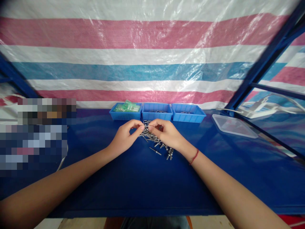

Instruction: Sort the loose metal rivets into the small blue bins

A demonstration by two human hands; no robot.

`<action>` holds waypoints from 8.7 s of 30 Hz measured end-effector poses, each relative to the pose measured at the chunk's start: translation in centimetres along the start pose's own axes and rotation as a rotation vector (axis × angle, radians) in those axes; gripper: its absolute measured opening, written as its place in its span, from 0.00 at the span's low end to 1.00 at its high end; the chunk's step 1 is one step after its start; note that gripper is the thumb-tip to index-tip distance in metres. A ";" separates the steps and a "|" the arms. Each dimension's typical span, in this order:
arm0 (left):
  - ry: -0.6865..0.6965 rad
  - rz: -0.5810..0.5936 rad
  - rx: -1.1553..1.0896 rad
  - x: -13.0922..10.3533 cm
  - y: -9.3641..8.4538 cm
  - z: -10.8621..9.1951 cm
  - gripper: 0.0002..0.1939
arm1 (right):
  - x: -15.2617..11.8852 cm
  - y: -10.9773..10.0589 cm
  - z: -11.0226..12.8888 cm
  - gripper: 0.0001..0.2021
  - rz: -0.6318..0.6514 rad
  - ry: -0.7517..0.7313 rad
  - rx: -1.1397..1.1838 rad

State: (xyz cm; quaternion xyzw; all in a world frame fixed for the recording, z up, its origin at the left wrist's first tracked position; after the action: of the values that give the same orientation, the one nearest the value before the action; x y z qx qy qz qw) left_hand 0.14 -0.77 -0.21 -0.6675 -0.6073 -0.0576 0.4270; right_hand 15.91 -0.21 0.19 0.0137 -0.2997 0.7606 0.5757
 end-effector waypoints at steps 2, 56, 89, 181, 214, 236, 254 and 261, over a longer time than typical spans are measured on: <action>0.026 0.009 0.005 0.0 0.1 0.0 0.05 | 0.0 -0.3 0.2 0.12 -0.079 -0.013 -0.006; -0.171 0.031 -0.335 -0.1 0.6 -0.6 0.07 | -0.5 1.8 1.0 0.11 -0.052 -0.091 -0.032; -0.121 0.095 -0.117 0.6 0.1 0.5 0.08 | -0.4 0.1 1.4 0.08 -0.247 -0.071 0.083; 0.233 0.408 0.335 -1.4 1.4 -1.4 0.08 | -0.4 -10.9 -6.1 0.10 -0.854 0.498 0.052; 0.162 0.250 0.130 0.0 0.6 0.0 0.06 | -0.6 0.6 1.3 0.11 0.132 -0.127 -0.266; -0.241 0.077 -0.307 0.0 0.7 1.3 0.09 | -0.3 1.0 -0.1 0.11 0.060 0.024 -0.067; -0.192 0.048 -0.205 0.1 0.5 1.5 0.08 | -0.2 0.1 0.3 0.08 -0.124 0.022 -0.050; -0.186 0.091 -0.184 0.1 0.7 1.5 0.08 | -0.4 0.1 1.1 0.10 -0.169 0.006 0.042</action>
State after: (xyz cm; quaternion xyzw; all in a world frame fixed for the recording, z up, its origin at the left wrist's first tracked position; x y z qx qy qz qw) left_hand 0.12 0.37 -1.45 -0.7330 -0.6056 -0.0317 0.3082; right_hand 15.65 -1.11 0.86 0.0486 -0.2797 0.7156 0.6382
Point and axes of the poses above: each hand's wrist, its own x-axis towards the middle knuckle, its own y-axis out of the palm, z = x × y, the point moved 4 cm from there along x, towards the middle knuckle, and after that the axes turned 2 degrees about -z, right-handed, at the moved point
